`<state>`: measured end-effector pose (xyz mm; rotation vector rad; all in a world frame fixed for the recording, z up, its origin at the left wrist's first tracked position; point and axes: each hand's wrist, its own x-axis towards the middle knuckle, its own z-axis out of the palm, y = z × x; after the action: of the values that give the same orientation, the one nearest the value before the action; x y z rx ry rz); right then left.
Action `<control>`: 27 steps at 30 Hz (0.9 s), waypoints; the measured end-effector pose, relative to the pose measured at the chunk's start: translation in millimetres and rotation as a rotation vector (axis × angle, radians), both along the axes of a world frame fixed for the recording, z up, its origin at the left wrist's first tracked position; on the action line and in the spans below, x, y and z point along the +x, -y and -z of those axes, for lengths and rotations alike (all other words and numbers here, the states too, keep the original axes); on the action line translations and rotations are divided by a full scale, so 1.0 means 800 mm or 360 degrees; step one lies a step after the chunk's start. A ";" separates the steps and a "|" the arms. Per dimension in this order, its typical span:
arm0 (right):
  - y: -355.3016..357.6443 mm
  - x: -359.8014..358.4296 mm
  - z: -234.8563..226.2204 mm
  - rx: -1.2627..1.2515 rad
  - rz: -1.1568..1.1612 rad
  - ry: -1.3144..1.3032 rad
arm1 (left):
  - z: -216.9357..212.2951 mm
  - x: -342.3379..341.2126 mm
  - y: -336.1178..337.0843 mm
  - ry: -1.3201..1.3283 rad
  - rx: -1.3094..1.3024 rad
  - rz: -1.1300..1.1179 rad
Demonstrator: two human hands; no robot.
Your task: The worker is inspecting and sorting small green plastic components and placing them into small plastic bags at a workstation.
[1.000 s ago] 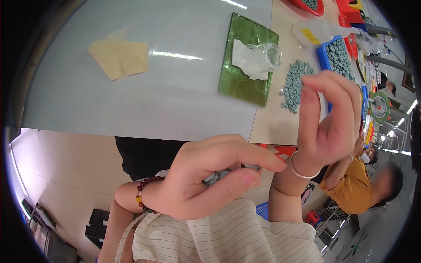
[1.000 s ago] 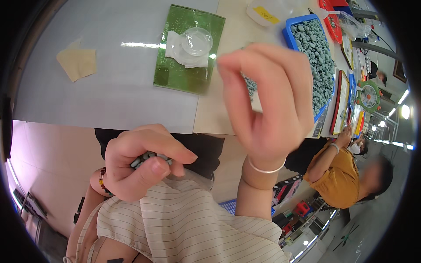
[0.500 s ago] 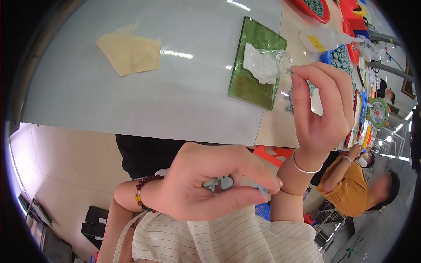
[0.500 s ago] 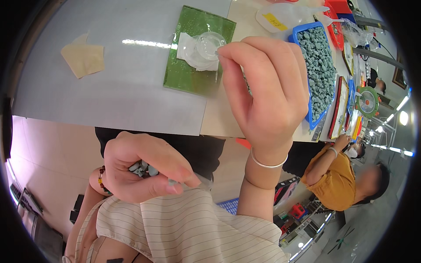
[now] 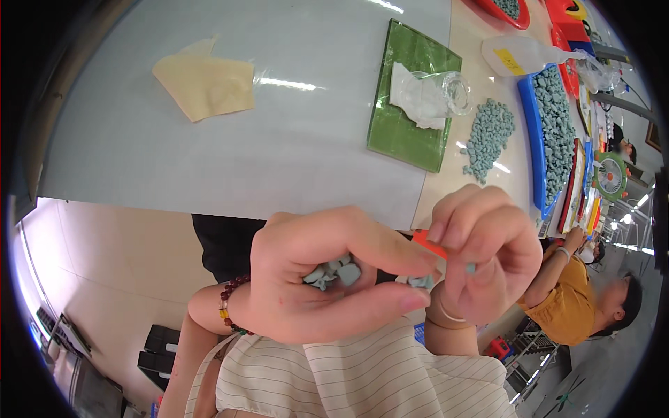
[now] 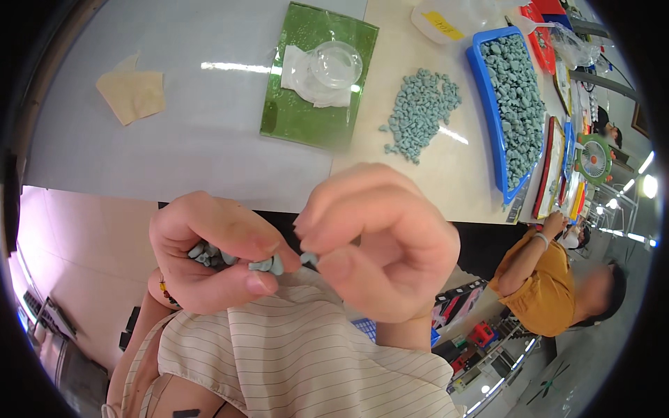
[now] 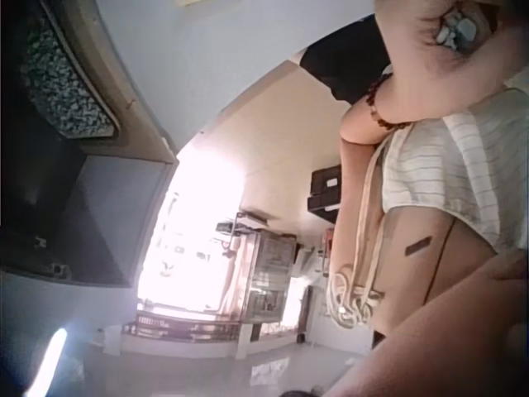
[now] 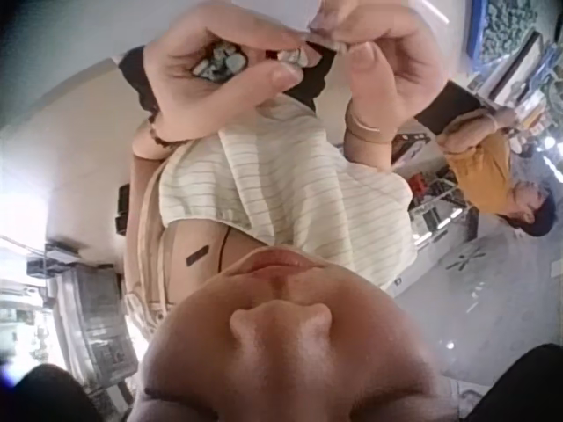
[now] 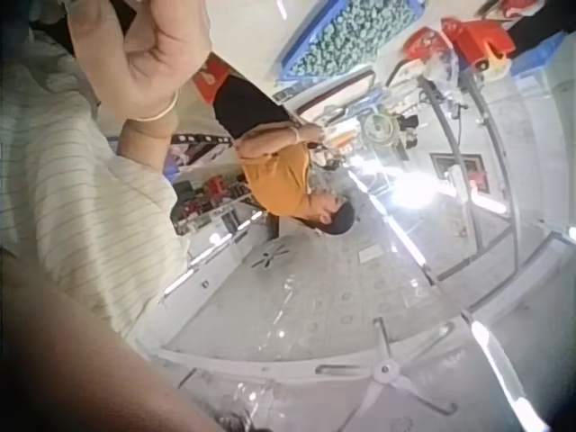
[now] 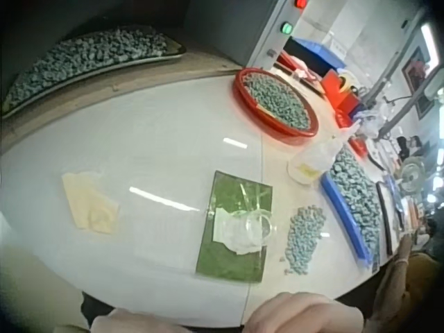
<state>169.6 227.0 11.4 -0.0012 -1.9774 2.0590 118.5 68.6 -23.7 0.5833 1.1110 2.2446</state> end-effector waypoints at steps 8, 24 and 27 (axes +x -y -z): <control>0.006 0.011 -0.002 0.0459 0.0047 -0.0109 | 0.001 -0.004 0.001 -0.0253 -0.0057 0.0042; -0.017 0.010 -0.016 0.1407 -0.0155 -0.0480 | 0.006 0.003 -0.007 -0.0134 0.0124 0.0006; -0.011 0.012 -0.014 0.1422 -0.0096 -0.0485 | -0.002 -0.003 -0.001 -0.0107 -0.0049 0.0075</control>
<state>179.2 235.4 22.5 0.5174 -2.4963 0.9599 116.2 69.5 -22.0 0.6698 1.1507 2.1784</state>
